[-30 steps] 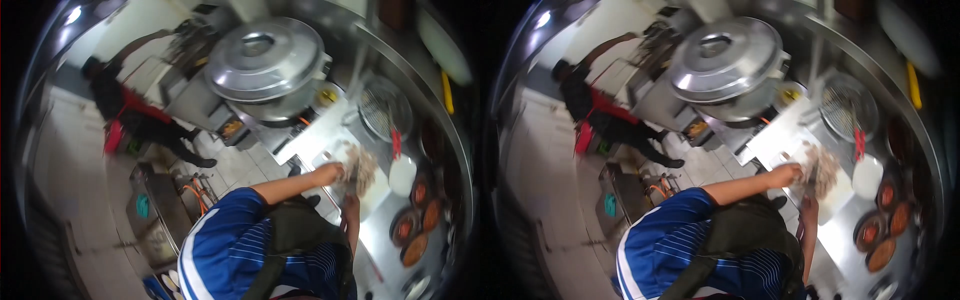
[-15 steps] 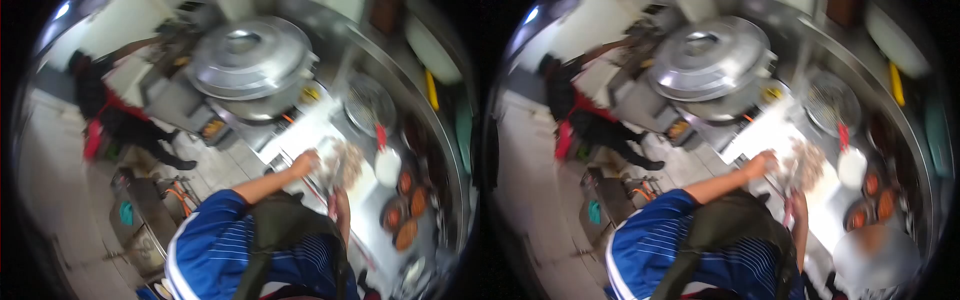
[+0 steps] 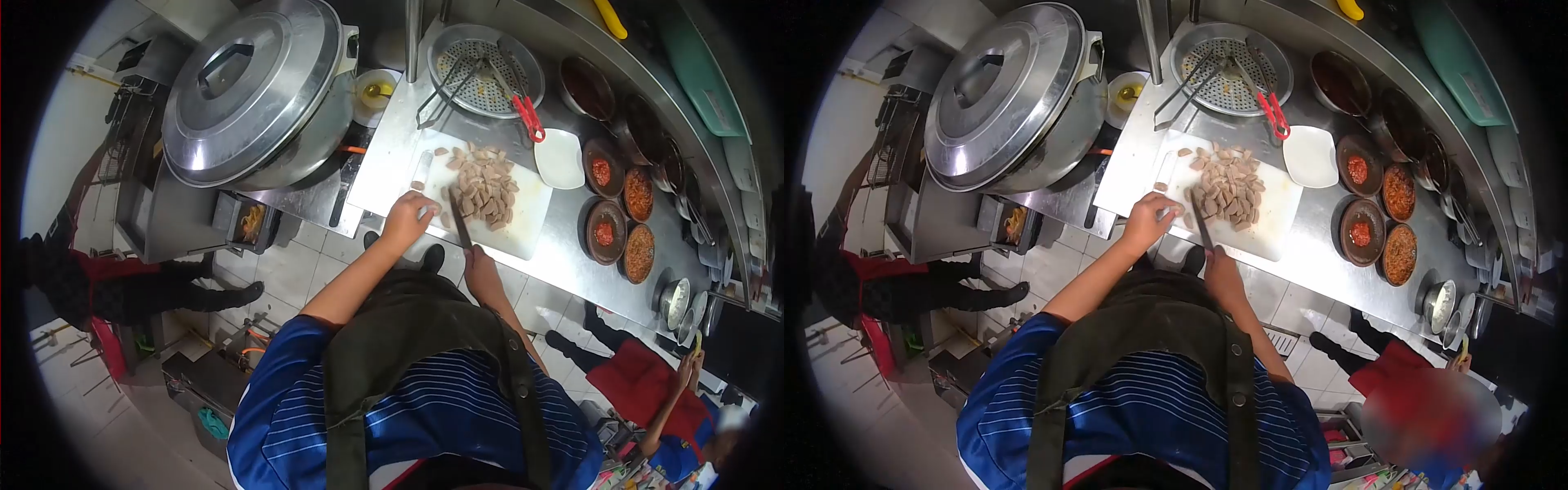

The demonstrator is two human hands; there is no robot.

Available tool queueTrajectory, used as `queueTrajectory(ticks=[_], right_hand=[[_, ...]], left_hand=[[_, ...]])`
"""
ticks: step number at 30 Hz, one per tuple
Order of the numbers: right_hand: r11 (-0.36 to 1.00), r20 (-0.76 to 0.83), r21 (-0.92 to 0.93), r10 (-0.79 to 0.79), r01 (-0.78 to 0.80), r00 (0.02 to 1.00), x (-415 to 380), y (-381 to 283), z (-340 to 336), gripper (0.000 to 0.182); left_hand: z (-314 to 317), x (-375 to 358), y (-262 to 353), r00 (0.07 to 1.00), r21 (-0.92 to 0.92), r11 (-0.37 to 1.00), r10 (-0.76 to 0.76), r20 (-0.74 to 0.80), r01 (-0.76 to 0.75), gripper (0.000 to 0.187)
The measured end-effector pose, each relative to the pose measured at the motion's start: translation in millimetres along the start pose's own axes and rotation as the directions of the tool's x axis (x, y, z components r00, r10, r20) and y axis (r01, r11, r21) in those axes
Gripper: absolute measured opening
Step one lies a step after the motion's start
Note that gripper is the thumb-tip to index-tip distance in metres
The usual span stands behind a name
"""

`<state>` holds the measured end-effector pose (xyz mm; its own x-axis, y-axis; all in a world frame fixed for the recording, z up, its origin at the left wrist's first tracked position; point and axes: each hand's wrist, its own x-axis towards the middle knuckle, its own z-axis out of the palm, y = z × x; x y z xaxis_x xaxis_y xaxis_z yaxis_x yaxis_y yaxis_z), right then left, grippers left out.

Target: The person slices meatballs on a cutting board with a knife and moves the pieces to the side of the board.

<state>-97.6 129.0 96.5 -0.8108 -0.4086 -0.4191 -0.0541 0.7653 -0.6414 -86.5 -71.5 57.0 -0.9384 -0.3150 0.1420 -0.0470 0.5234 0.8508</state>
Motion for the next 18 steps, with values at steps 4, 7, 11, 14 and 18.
queueTrajectory(ticks=[4, 7, 11, 14, 18], right_hand=[[0.989, 0.134, -0.133, 0.088, -0.071, 0.987, -17, -2, 7, 0.027], [0.985, 0.078, -0.151, 0.095, -0.082, 0.992, -13, 0, 4, 0.025], [0.989, 0.059, -0.139, 0.068, -0.059, 0.996, -4, -17, 3, 0.023], [0.983, 0.107, -0.174, 0.083, -0.064, 0.991, -1, -32, -1, 0.023], [0.983, 0.126, -0.184, 0.007, 0.017, 0.992, 3, -23, 2, 0.020]], left_hand=[[2, 1, -4, 0.998, -0.013, 0.998, -0.053, 0.024, 0.054, 0.014], [2, 1, -5, 0.998, -0.014, 0.998, -0.055, 0.021, 0.055, 0.010], [6, 3, -5, 1.000, -0.026, 1.000, -0.011, 0.019, 0.012, 0.010], [7, 3, -1, 1.000, -0.019, 1.000, -0.002, 0.016, 0.003, 0.009], [11, 1, -2, 0.999, -0.075, 0.997, -0.018, -0.028, 0.015, 0.007]])
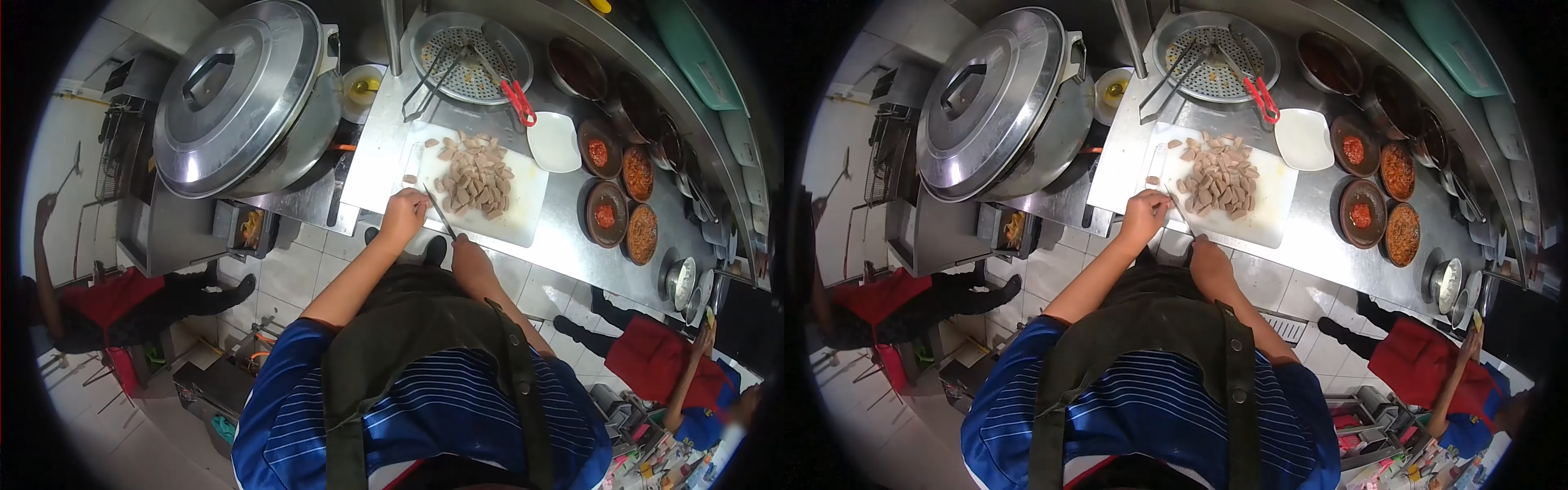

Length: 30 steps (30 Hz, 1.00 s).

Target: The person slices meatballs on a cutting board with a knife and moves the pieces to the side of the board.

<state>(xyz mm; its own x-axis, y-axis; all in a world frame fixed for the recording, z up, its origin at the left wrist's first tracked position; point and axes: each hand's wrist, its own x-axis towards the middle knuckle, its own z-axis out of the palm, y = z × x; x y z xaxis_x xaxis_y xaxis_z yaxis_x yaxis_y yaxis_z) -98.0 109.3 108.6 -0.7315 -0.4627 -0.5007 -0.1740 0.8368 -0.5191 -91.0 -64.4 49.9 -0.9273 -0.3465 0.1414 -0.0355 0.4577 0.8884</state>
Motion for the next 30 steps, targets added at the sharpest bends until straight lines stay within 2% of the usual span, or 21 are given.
queueTrajectory(ticks=[1, 3, 7, 9, 10, 12, 14, 16, 18, 19, 20, 22, 23, 26, 27, 28, 29, 30], right_hand=[[1.000, 0.000, 0.001, 0.007, -0.007, 1.000, 4, 2, 4, 0.020], [0.998, -0.024, -0.058, 0.017, -0.018, 1.000, 19, 0, 13, 0.017], [0.994, -0.042, -0.110, 0.016, -0.021, 0.999, 43, -2, 19, 0.016], [0.959, -0.054, -0.039, -0.283, 0.281, 0.958, 50, 11, 13, 0.015], [0.956, -0.060, -0.046, -0.294, 0.291, 0.954, 54, 14, 13, 0.015], [0.996, -0.067, 0.017, -0.089, 0.091, 0.994, 44, 9, 10, 0.014], [0.993, -0.109, 0.071, -0.088, 0.096, 0.990, 31, 6, 14, 0.019], [0.994, -0.081, -0.008, -0.107, 0.106, 0.991, 26, 8, 19, 0.015], [0.981, -0.008, -0.072, -0.179, 0.178, 0.984, 25, 31, 28, 0.015], [0.969, -0.128, 0.001, -0.244, 0.247, 0.961, 29, 47, 42, 0.014], [0.940, -0.088, 0.028, -0.337, 0.341, 0.937, 25, 30, 41, 0.014], [1.000, -0.012, -0.028, 0.002, -0.003, 1.000, 10, -7, 11, 0.039], [0.998, 0.014, -0.030, -0.063, 0.063, 0.998, 21, -3, 22, 0.039], [0.975, -0.098, -0.157, -0.171, 0.154, 0.980, 59, 24, 42, 0.016], [0.983, -0.088, -0.121, -0.152, 0.141, 0.984, 59, 19, 37, 0.016], [0.988, -0.078, -0.085, -0.133, 0.127, 0.988, 57, 13, 30, 0.017], [0.975, -0.097, -0.068, -0.216, 0.210, 0.972, 54, 14, 27, 0.020], [0.972, -0.117, -0.103, -0.225, 0.213, 0.967, 52, 10, 24, 0.021]], left_hand=[[1, 0, -1, 1.000, -0.003, 1.000, -0.001, 0.007, 0.001, 0.007], [-1, 2, -1, 0.997, 0.150, 0.986, 0.076, 0.009, -0.077, 0.009], [-1, 0, 1, 0.999, 0.150, 0.988, 0.023, 0.032, -0.028, 0.009], [1, -1, -3, 0.997, 0.013, 0.998, 0.060, -0.046, -0.060, 0.003], [2, 0, -6, 0.996, 0.014, 0.998, 0.069, -0.057, -0.069, 0.003], [0, -5, -7, 0.998, 0.011, 0.999, -0.052, -0.031, 0.053, 0.002], [0, -8, -12, 0.997, 0.034, 0.996, -0.079, -0.027, 0.080, 0.003], [3, -9, -24, 0.997, -0.036, 0.997, -0.076, -0.033, 0.075, 0.007], [19, -12, -43, 0.991, -0.198, 0.972, -0.129, -0.023, 0.122, 0.010], [16, -12, -40, 1.000, -0.105, 0.994, -0.018, -0.011, 0.017, 0.011], [28, -15, -52, 0.986, -0.374, 0.914, -0.169, -0.001, 0.156, 0.012], [17, -8, -38, 0.998, -0.120, 0.993, 0.005, -0.068, -0.013, 0.009], [9, -6, -29, 0.996, -0.077, 0.997, 0.003, -0.092, -0.010, 0.006], [9, -6, -30, 0.996, -0.013, 1.000, 0.013, -0.093, -0.014, 0.003], [11, -6, -29, 0.996, -0.033, 0.999, -0.020, -0.091, 0.017, 0.004], [12, -6, -31, 0.994, -0.063, 0.996, 0.048, -0.100, -0.055, 0.004], [13, -6, -31, 0.996, -0.052, 0.997, 0.047, -0.075, -0.051, 0.005], [11, -6, -30, 0.998, -0.039, 0.998, 0.045, -0.053, -0.047, 0.006]])
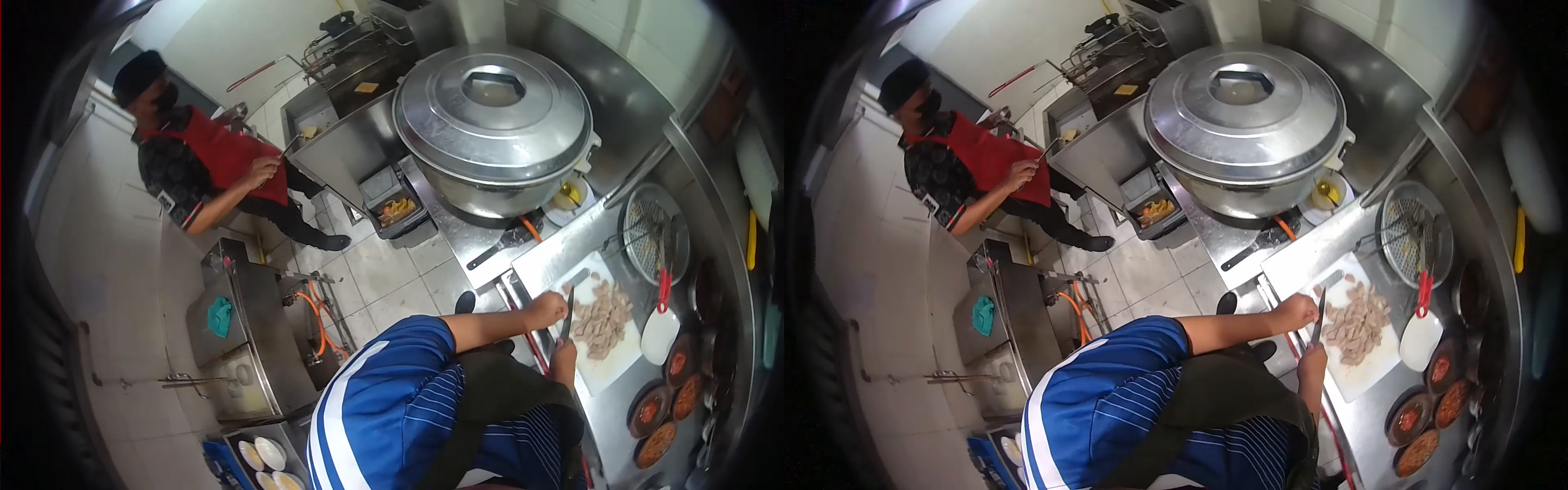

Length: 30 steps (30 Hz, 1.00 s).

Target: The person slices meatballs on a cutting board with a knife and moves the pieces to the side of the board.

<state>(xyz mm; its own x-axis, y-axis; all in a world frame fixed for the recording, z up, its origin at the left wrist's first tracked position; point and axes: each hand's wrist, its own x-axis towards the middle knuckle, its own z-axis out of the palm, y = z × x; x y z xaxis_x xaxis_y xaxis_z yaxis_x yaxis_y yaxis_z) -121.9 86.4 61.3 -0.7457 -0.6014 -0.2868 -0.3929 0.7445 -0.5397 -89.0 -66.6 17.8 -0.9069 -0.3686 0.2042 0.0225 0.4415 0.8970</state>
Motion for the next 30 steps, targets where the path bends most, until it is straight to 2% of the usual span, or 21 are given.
queueTrajectory(ticks=[2, 3, 5, 6, 7, 8, 9, 10, 11, 12, 13, 14, 15, 17, 18, 21, 22, 23, 24, 27, 30], right_hand=[[0.954, 0.200, 0.210, 0.171, -0.213, 0.965, -14, -23, -28, 0.022], [0.959, 0.191, 0.210, 0.151, -0.191, 0.970, -10, -22, -28, 0.022], [0.718, 0.467, 0.372, 0.403, -0.588, 0.787, -18, 4, -30, 0.025], [0.708, 0.455, 0.372, 0.425, -0.601, 0.783, -14, 18, -26, 0.025], [0.867, 0.368, 0.307, 0.273, -0.393, 0.889, -8, 40, -16, 0.026], [0.963, 0.300, 0.198, 0.120, -0.185, 0.946, -14, 50, -17, 0.027], [0.960, 0.107, -0.107, -0.249, 0.260, 0.963, -20, 61, -10, 0.030], [0.993, 0.010, 0.065, 0.098, -0.098, 0.995, -24, 44, -8, 0.030], [0.989, 0.130, -0.136, -0.045, 0.062, 0.990, -18, 49, -8, 0.029], [0.998, 0.042, -0.023, 0.059, -0.058, 0.997, -17, 51, 0, 0.029], [0.985, -0.148, 0.159, -0.040, 0.064, 0.988, -30, 20, -20, 0.023], [0.994, -0.140, -0.023, -0.113, 0.111, 0.984, -29, 31, -12, 0.020], [0.995, -0.101, 0.053, 0.094, -0.089, 0.990, -33, 14, -22, 0.023], [0.976, 0.028, 0.140, 0.167, -0.170, 0.985, -39, -9, -30, 0.025], [0.973, 0.079, 0.137, 0.176, -0.186, 0.981, -40, -12, -26, 0.026], [0.969, 0.154, 0.151, 0.173, -0.196, 0.973, -36, -10, -13, 0.028], [0.967, 0.152, 0.162, 0.173, -0.197, 0.973, -35, -6, -10, 0.028], [0.961, 0.082, 0.202, 0.176, -0.189, 0.981, -34, -1, -12, 0.028], [0.954, 0.010, 0.240, 0.183, -0.180, 0.983, -34, 4, -15, 0.028], [0.929, -0.117, 0.342, 0.189, -0.139, 0.975, -45, 22, -34, 0.027], [0.914, -0.177, 0.346, 0.286, -0.213, 0.942, -56, 43, -67, 0.023]], left_hand=[[6, 2, -5, 1.000, 0.039, 0.999, 0.002, -0.004, -0.001, 0.004], [2, 5, 1, 1.000, 0.018, 1.000, -0.010, -0.026, 0.010, 0.005], [-1, 6, 5, 0.999, 0.022, 0.999, -0.033, 0.021, 0.032, 0.005], [4, 7, -1, 0.997, 0.046, 0.997, -0.063, 0.042, 0.061, 0.007], [13, 7, -12, 1.000, 0.134, 0.991, -0.016, 0.017, 0.014, 0.007], [11, 8, -17, 0.998, 0.071, 0.997, 0.031, 0.053, -0.035, 0.008], [14, 6, -25, 0.994, 0.054, 0.994, 0.090, 0.055, -0.093, 0.009], [12, 6, -30, 0.985, 0.093, 0.987, 0.116, 0.128, -0.128, 0.011], [16, 3, -42, 0.991, -0.025, 0.997, 0.069, 0.112, -0.067, 0.016], [-1, 2, -22, 0.996, -0.254, 0.967, 0.052, 0.070, -0.033, 0.016], [-5, 1, -19, 1.000, -0.192, 0.981, 0.000, 0.031, 0.006, 0.015], [-17, 3, 3, 0.991, -0.088, 0.994, -0.070, -0.116, 0.060, 0.019], [-28, 7, 20, 0.980, -0.073, 0.996, -0.065, -0.189, 0.052, 0.021], [-40, 14, 17, 0.963, 0.015, 0.987, -0.151, -0.221, 0.158, 0.022], [-46, 19, 15, 0.976, 0.098, 0.987, -0.105, -0.189, 0.125, 0.023], [-48, 29, 20, 0.978, 0.121, 0.976, -0.169, -0.122, 0.184, 0.026], [-47, 33, 20, 0.999, 0.161, 0.986, -0.047, -0.013, 0.048, 0.026], [-45, 37, 19, 0.992, 0.182, 0.979, 0.075, 0.099, -0.092, 0.027], [-42, 39, 16, 0.991, 0.185, 0.978, 0.080, 0.107, -0.099, 0.027], [-36, 45, 13, 0.963, 0.453, 0.866, 0.104, 0.250, -0.211, 0.019], [-41, 50, 13, 0.933, 0.396, 0.886, 0.098, 0.347, -0.241, 0.016]])
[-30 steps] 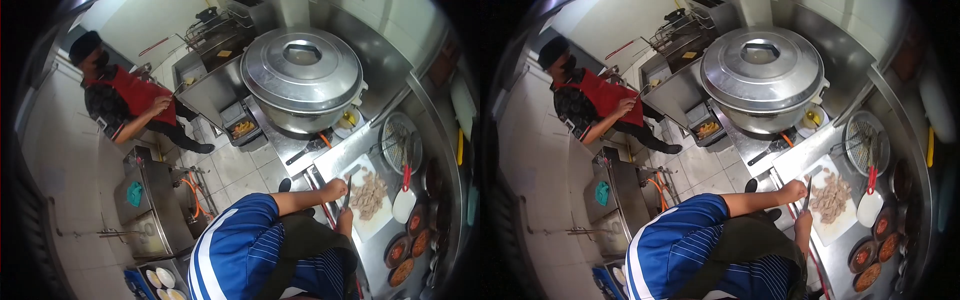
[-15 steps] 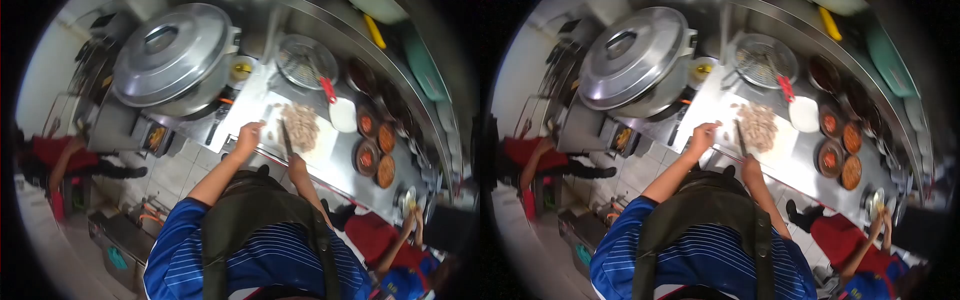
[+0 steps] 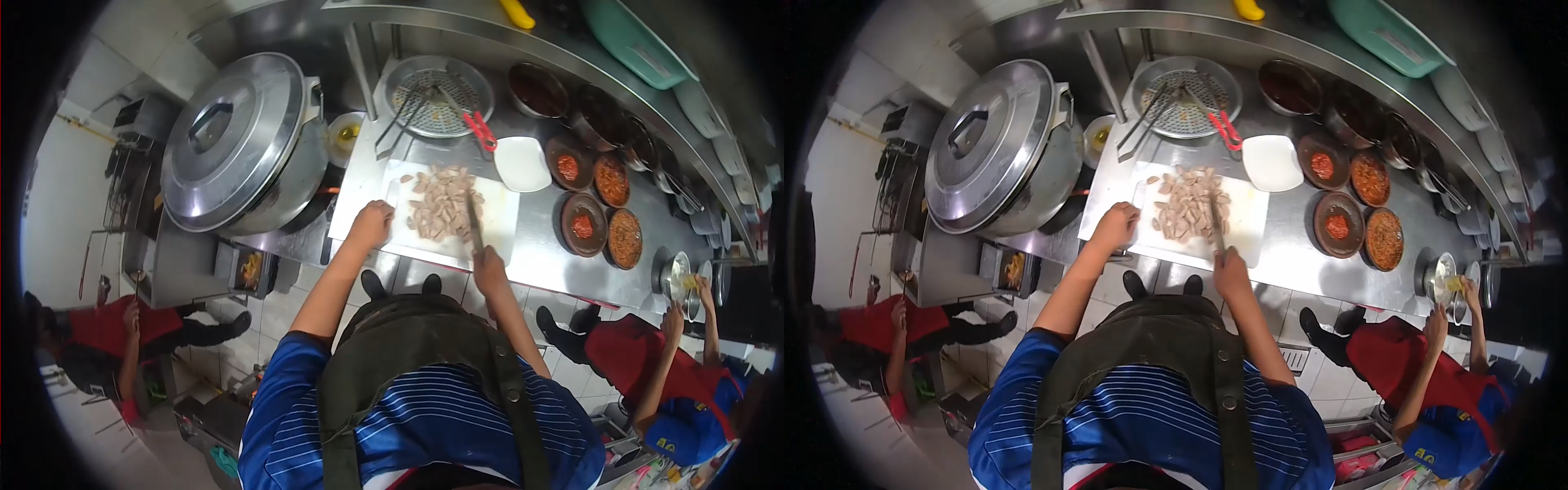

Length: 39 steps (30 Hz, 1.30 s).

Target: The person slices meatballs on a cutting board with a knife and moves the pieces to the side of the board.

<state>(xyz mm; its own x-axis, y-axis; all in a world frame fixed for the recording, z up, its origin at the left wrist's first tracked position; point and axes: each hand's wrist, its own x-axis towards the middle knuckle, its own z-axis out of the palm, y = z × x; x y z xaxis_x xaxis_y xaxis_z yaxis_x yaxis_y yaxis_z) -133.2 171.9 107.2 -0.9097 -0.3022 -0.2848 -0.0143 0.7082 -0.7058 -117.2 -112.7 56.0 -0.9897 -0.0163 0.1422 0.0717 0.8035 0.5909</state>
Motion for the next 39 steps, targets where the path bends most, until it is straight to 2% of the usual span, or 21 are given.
queueTrajectory(ticks=[2, 5, 8, 10, 12, 14, 16, 18, 19, 21, 23, 24, 25, 26, 28, 29, 30, 31, 35, 37, 39], right_hand=[[0.963, -0.164, -0.116, 0.221, -0.241, 0.961, 4, 21, -19, 0.028], [0.895, -0.238, -0.277, 0.288, -0.349, 0.928, 12, 51, -46, 0.048], [0.910, -0.283, -0.285, 0.219, -0.301, 0.934, 25, 83, -58, 0.052], [0.914, -0.352, -0.339, 0.098, -0.225, 0.931, 38, 99, -58, 0.051], [0.932, -0.367, -0.314, 0.057, -0.181, 0.928, 55, 111, -57, 0.050], [0.955, -0.430, -0.269, 0.001, -0.129, 0.903, 72, 109, -58, 0.048], [0.961, -0.400, -0.223, 0.062, -0.163, 0.914, 86, 104, -61, 0.044], [0.892, -0.341, -0.368, 0.133, -0.262, 0.931, 83, 75, -70, 0.042], [0.892, -0.328, -0.375, 0.127, -0.253, 0.936, 81, 61, -71, 0.042], [0.895, -0.404, -0.418, -0.027, -0.158, 0.914, 82, 38, -69, 0.041], [0.904, -0.309, -0.329, -0.377, 0.274, 0.873, 108, 34, -50, 0.042], [0.883, -0.259, -0.169, -0.469, 0.439, 0.844, 119, 19, -37, 0.042], [0.847, -0.140, -0.096, -0.532, 0.523, 0.835, 133, 3, -29, 0.042], [0.844, -0.130, -0.091, -0.537, 0.529, 0.834, 148, -9, -17, 0.042], [0.833, -0.123, -0.167, -0.548, 0.527, 0.827, 174, -22, 13, 0.039], [0.826, -0.114, -0.158, -0.560, 0.542, 0.820, 181, -22, 23, 0.039], [0.825, -0.095, -0.248, -0.543, 0.508, 0.835, 186, -21, 30, 0.037], [0.817, -0.081, -0.341, -0.518, 0.465, 0.852, 191, -17, 36, 0.036], [0.838, -0.018, -0.293, -0.486, 0.460, 0.874, 192, -13, 28, 0.030], [0.830, -0.127, -0.176, -0.553, 0.530, 0.823, 201, -8, 29, 0.030], [0.764, -0.063, -0.295, -0.615, 0.574, 0.786, 208, 0, 27, 0.029]], left_hand=[[-4, -3, 4, 1.000, -0.067, 0.998, -0.018, 0.020, 0.019, 0.016], [-12, -7, 4, 0.993, -0.094, 0.994, 0.072, 0.091, -0.064, 0.015], [-9, -7, 3, 0.997, -0.045, 0.999, -0.005, 0.074, 0.008, 0.013], [-5, -3, 21, 0.998, -0.140, 0.990, -0.038, -0.058, 0.029, 0.013], [4, 2, 38, 0.993, -0.255, 0.965, -0.078, -0.094, 0.052, 0.020], [10, 4, 58, 0.986, -0.248, 0.962, -0.141, -0.091, 0.114, 0.025], [10, 1, 65, 0.977, -0.246, 0.954, -0.198, -0.085, 0.172, 0.030], [12, -6, 66, 0.954, -0.274, 0.945, -0.236, -0.184, 0.180, 0.035], [13, -10, 62, 0.950, -0.275, 0.942, -0.250, -0.187, 0.194, 0.035], [15, -22, 51, 0.882, -0.258, 0.922, -0.360, -0.303, 0.288, 0.033], [16, -26, 41, 0.835, -0.251, 0.896, -0.436, -0.336, 0.368, 0.032], [15, -27, 36, 0.790, -0.245, 0.868, -0.495, -0.362, 0.432, 0.032], [18, -24, 32, 0.759, -0.277, 0.840, -0.541, -0.362, 0.466, 0.031], [24, -20, 24, 0.752, -0.276, 0.836, -0.548, -0.367, 0.475, 0.031], [35, -14, 6, 0.781, -0.103, 0.879, -0.463, -0.419, 0.466, 0.028], [29, -10, 10, 0.795, -0.089, 0.868, -0.484, -0.365, 0.488, 0.027], [24, -6, 16, 0.805, -0.026, 0.884, -0.437, -0.402, 0.467, 0.025], [19, -3, 20, 0.800, -0.018, 0.869, -0.463, -0.381, 0.494, 0.025], [20, 3, 12, 0.787, -0.009, 0.819, -0.554, -0.272, 0.573, 0.027], [22, 9, 5, 0.792, -0.056, 0.820, -0.567, -0.226, 0.570, 0.030], [31, 7, -8, 0.813, -0.039, 0.835, -0.544, -0.207, 0.549, 0.031]])
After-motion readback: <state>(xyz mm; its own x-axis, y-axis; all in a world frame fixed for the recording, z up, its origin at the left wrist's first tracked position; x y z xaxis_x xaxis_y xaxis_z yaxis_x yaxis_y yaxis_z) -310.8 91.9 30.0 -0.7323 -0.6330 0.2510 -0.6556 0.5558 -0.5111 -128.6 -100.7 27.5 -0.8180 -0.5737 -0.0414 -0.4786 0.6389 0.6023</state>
